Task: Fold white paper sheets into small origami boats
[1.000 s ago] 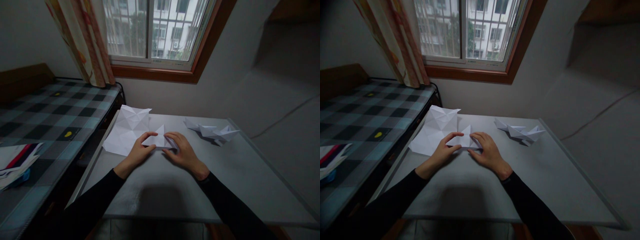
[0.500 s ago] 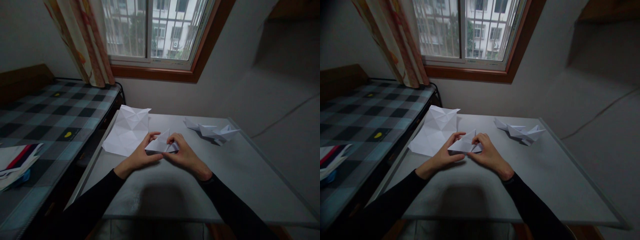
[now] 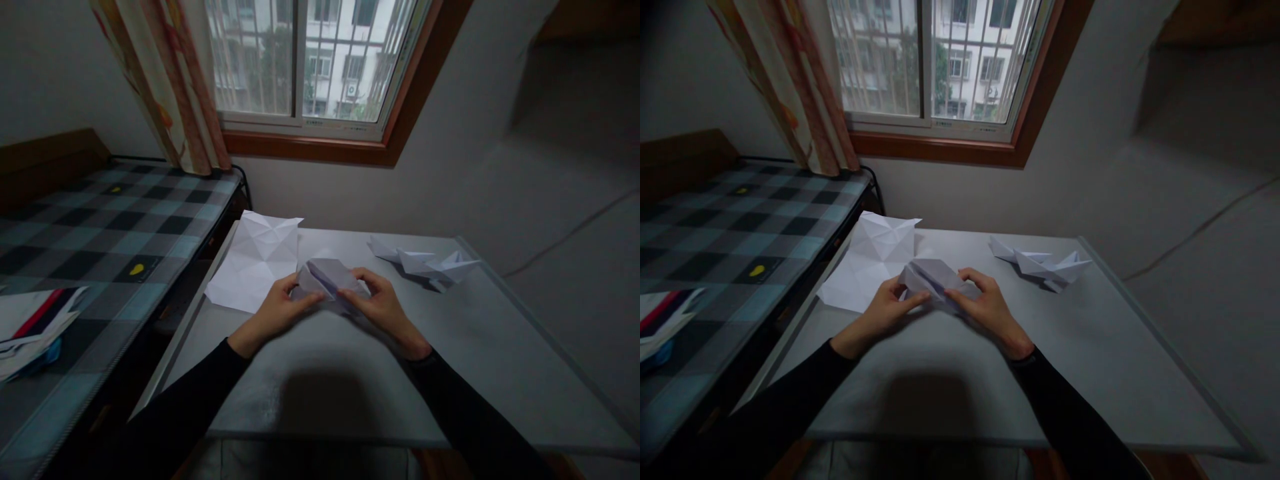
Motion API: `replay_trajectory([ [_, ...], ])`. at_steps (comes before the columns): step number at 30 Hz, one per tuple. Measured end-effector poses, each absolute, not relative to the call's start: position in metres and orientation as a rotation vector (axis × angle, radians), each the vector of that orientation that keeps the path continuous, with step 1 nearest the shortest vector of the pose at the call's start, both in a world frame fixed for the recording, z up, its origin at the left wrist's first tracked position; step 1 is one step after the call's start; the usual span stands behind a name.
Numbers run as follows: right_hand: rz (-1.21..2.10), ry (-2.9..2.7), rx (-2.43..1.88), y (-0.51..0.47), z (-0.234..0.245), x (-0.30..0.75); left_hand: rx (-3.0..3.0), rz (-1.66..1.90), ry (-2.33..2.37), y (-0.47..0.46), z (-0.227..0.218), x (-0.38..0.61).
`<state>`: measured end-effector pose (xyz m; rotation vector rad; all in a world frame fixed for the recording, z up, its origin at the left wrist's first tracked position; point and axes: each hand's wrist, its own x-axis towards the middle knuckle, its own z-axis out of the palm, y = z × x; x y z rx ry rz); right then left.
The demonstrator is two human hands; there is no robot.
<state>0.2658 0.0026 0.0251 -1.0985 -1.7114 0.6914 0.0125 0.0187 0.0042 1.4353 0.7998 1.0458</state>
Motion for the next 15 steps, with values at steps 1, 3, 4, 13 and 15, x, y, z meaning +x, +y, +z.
replay_trajectory([
  [1,0.682,-1.657,-1.093,0.005,0.025,0.267,1.403,1.082,0.819,0.02,0.003,0.013],
  [3,0.647,-1.527,-1.075,0.011,0.025,0.272,1.34,1.155,0.835,0.023,0.002,0.014],
  [4,0.632,-1.466,-1.065,0.014,0.026,0.276,1.307,1.192,0.834,0.025,0.003,0.015],
  [13,0.66,-1.047,-1.134,0.035,0.031,0.316,1.104,1.426,0.853,0.042,0.019,0.004],
  [15,0.743,-0.989,-1.161,0.039,0.029,0.325,1.16,1.407,0.934,0.047,0.02,-0.005],
])
